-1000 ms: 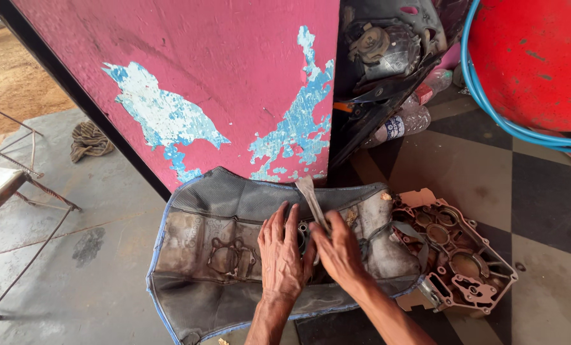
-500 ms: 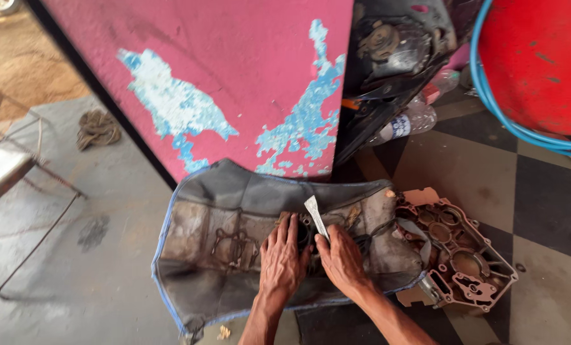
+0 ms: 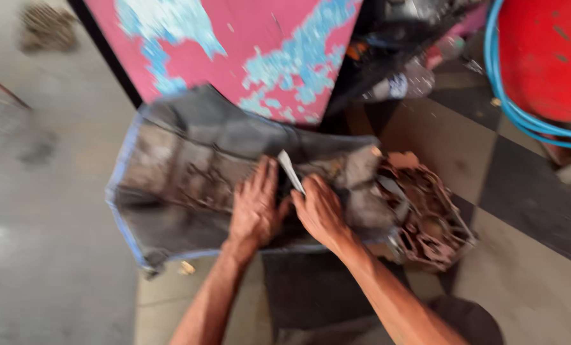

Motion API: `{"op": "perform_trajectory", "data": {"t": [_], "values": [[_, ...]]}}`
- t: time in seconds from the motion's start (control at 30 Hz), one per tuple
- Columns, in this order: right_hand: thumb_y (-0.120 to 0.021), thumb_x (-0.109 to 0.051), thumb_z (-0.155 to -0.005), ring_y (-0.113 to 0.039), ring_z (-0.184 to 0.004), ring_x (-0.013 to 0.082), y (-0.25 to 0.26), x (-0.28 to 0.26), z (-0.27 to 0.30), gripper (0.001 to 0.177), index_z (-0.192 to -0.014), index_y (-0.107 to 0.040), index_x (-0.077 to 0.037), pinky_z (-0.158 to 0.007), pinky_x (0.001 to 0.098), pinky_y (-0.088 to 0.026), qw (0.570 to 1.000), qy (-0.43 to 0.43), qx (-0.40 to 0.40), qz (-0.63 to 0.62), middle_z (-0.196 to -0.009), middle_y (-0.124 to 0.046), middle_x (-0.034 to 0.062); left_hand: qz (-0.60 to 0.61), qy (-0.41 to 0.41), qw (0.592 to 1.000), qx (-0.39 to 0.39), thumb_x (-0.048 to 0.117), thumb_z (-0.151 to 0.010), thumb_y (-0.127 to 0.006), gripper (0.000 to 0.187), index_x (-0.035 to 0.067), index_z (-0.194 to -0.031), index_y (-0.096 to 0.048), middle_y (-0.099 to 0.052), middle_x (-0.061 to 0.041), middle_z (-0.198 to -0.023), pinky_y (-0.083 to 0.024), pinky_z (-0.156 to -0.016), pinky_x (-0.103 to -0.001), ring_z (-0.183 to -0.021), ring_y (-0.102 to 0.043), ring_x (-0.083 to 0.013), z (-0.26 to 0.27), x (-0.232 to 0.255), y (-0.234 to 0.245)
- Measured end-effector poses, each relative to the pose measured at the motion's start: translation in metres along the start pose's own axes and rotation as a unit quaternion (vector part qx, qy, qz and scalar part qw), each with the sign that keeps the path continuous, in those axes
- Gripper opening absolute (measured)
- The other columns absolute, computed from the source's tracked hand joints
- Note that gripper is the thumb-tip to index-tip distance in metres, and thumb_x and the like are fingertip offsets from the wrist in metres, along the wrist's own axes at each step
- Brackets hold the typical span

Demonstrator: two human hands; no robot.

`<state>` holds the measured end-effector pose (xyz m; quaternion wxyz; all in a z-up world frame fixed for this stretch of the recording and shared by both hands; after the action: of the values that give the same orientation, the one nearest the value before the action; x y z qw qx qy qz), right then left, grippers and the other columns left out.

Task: The person is using a wrench and a thin tool to scrape debris and carbon from a motorcycle engine cylinder block while holding it over a blue cloth.

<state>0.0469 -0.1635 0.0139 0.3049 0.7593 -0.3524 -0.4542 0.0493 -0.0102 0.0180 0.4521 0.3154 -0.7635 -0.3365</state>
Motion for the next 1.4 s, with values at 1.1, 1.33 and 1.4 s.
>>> {"op": "perform_trajectory", "data": {"t": [1.1,1.33,1.4], "values": [[-0.061,-0.012,-0.098,-0.061,-0.083,0.0397,-0.009,0.024,-0.037,0.017,-0.107,-0.059,0.002,-0.070,0.0513,-0.047,0.996,0.049,0.042,0.059,-0.091,-0.060,0.0224,0.017,-0.149,0.981,0.124,0.015,-0.083,-0.069,0.051,0.004,-0.131,-0.058,-0.051,-0.020,-0.147,-0.032,-0.116,-0.056,-0.134,-0.048,-0.0373,-0.006,0.057,0.056],[-0.063,-0.011,-0.090,-0.058,-0.095,0.0383,-0.025,0.038,-0.007,0.026,-0.109,-0.057,0.007,-0.079,0.0481,-0.051,0.991,0.117,0.050,-0.047,-0.104,-0.057,0.0216,0.072,-0.153,0.974,0.150,0.014,-0.086,-0.070,0.041,0.001,-0.124,-0.062,-0.060,-0.017,-0.130,-0.043,-0.098,-0.048,-0.113,-0.058,-0.0342,-0.019,0.081,0.092],[-0.061,-0.014,-0.094,-0.057,-0.090,0.0363,-0.031,0.044,-0.007,0.024,-0.107,-0.058,0.006,-0.074,0.0463,-0.052,0.998,0.065,0.002,-0.021,-0.100,-0.057,0.0207,0.081,-0.116,0.983,0.115,0.017,-0.088,-0.070,0.043,0.003,-0.128,-0.061,-0.059,-0.016,-0.134,-0.044,-0.102,-0.048,-0.118,-0.057,-0.0341,-0.020,0.070,0.081]]}}
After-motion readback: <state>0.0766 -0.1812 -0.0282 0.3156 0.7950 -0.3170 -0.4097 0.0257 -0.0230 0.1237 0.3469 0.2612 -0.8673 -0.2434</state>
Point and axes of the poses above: each hand's wrist, its own z-axis away from the middle knuckle, its own y-axis out of the back of the hand, x = y × z, the point moved 5 cm from there along -z, towards the middle knuckle
